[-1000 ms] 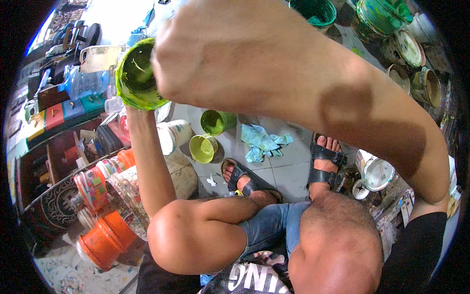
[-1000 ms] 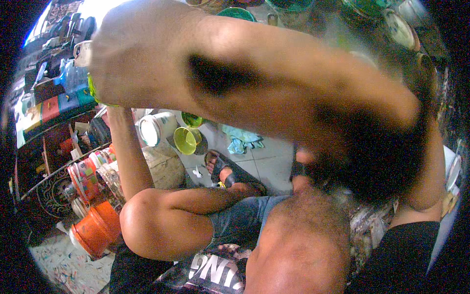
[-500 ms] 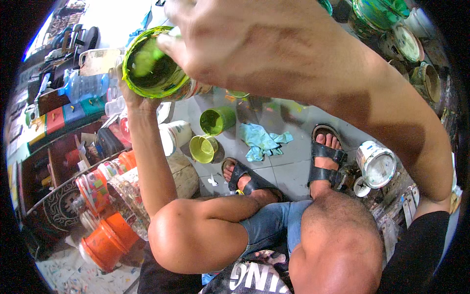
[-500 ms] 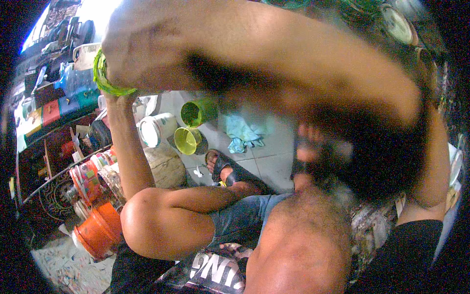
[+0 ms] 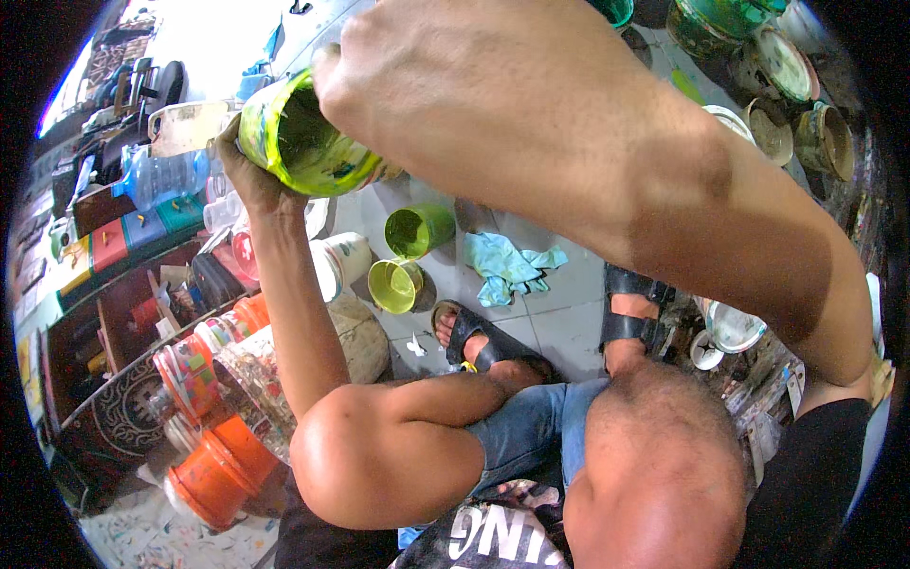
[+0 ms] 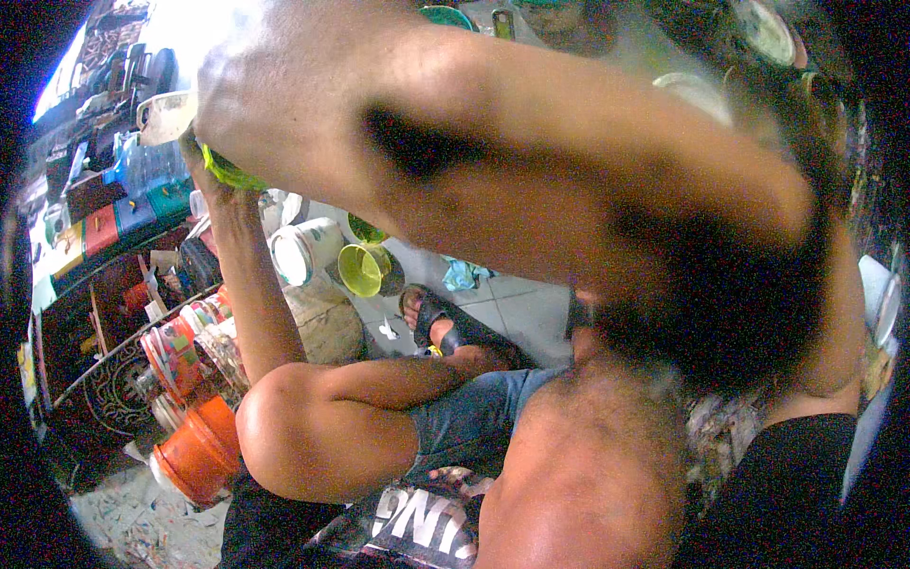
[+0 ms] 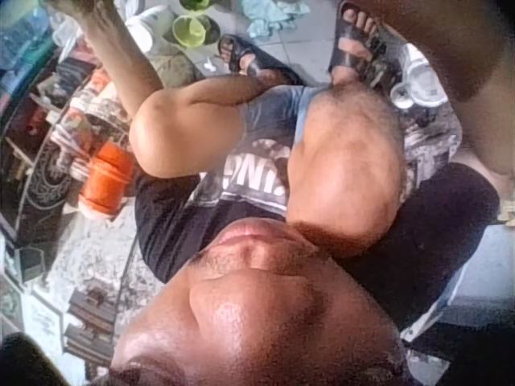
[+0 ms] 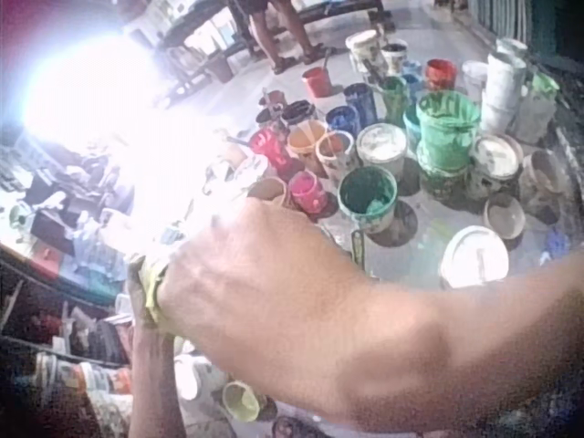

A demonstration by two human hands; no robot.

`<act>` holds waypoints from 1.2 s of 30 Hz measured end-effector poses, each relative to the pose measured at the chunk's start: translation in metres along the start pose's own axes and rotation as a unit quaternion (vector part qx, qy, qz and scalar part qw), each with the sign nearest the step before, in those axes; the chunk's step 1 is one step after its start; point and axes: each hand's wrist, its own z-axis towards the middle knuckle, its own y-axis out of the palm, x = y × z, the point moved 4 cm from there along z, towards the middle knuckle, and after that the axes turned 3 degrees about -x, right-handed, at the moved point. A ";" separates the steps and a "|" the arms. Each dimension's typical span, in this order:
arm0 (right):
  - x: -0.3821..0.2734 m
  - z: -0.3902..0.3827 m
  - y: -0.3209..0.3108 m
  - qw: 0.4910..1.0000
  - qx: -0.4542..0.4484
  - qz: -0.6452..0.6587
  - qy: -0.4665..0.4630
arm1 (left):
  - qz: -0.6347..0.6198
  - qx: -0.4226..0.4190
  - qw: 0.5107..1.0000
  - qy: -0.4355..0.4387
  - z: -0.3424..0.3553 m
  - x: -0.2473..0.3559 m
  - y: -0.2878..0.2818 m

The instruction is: The person sits on the floor and uses a plastic spatula to stir green ink in a small container before transferring it into a larger container among many others on the floor.

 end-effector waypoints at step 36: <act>-0.031 -0.058 0.174 0.680 -0.183 0.588 0.398 | -0.013 -0.063 0.995 0.070 0.003 -0.031 0.021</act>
